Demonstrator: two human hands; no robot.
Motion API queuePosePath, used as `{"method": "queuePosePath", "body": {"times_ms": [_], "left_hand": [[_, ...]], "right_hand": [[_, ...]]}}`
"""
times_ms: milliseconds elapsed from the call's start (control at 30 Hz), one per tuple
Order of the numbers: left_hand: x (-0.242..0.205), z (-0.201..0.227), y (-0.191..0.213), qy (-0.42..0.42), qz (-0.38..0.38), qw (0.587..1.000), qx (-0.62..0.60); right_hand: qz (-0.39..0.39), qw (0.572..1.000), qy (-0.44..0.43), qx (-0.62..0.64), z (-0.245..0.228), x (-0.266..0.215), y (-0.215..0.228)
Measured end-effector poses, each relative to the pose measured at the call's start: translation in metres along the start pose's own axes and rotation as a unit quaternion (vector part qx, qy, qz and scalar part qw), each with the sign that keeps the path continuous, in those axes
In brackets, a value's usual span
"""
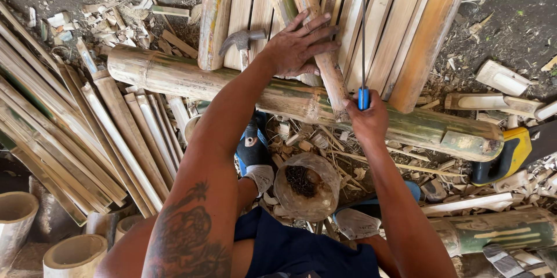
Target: The person assembles a bamboo frame by placing split bamboo slats into a frame, cutting them to size with a hand saw, and securing them with nails using a hammer. The person repeatedly measures, cuts, and nails the slats into place.
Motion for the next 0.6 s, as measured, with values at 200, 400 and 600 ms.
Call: {"method": "queuePosePath", "body": {"times_ms": [200, 400, 600], "left_hand": [[-0.001, 0.002, -0.003, -0.021, 0.027, 0.999, 0.03], [-0.002, -0.001, -0.002, -0.012, -0.001, 1.0, 0.029], [0.003, 0.001, 0.002, -0.018, -0.023, 0.995, 0.1]], "right_hand": [[-0.024, 0.999, -0.035, 0.019, 0.009, 0.001, -0.003], [-0.011, 0.998, -0.045, 0.041, 0.014, 0.006, -0.006], [-0.016, 0.997, 0.08, 0.002, -0.014, -0.008, 0.021]]}}
Point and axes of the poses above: each hand's wrist, its own x-axis towards the middle knuckle, its own y-axis out of the back of the hand, z = x × y, the point moved 10 cm from there along x, towards the middle knuckle, and after that the axes turned 7 degrees about z, right-handed, at the moved point
